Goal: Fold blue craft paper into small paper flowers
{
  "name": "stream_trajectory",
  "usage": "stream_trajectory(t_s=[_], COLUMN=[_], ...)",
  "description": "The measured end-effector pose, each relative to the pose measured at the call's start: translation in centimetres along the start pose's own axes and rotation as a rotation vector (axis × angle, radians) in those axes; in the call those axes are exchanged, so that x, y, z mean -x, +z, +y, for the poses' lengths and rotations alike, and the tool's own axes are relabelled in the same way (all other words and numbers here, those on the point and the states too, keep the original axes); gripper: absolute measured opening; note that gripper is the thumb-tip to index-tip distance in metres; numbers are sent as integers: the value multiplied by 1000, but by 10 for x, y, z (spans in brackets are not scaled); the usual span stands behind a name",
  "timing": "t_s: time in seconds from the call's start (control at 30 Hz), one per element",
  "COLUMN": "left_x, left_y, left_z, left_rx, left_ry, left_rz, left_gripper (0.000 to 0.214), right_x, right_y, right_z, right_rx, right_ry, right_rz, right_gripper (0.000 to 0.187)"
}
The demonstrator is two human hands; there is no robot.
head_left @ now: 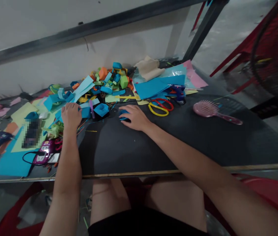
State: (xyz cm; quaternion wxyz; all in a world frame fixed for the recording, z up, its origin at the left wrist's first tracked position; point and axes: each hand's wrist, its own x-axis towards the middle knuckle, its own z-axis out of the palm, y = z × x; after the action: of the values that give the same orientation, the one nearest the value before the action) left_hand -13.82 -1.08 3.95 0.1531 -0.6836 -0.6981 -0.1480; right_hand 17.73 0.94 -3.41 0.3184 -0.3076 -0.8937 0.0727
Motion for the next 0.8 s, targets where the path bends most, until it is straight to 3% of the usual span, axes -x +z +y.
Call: stream_trajectory(t_s=[0.17,0.3,0.37,0.43,0.53,0.57,0.67,0.8], left_x=[-4,-9,-5,5,25,31,39,34], left_y=[-9,-12,-7,6,33,41,58,59], left_z=[-2,33,65,100,139,146,154,145], left_rx=[182,449,650,778,872,867,760,726], left_ry=[-115,-88,5,163,363,360,334,390], left_rz=[231,379,296,81,-245,-286,-343,-232], left_gripper=[19,22,23,24,30,33,41,38], right_x=[3,0,2,11,33,41,56,50], right_y=[-3,-7,-9,-12,-20,-24,-37,-47], right_z=[15,11,5,1,2,4,8,8], right_rx=[108,72,39,29,65,72,46,13], right_ry=[279,302,255,225,150,90,-98,-175], right_rz=[138,209,264,325,315,255,2,-146], right_gripper=[25,51,61,63,45,36,26,21])
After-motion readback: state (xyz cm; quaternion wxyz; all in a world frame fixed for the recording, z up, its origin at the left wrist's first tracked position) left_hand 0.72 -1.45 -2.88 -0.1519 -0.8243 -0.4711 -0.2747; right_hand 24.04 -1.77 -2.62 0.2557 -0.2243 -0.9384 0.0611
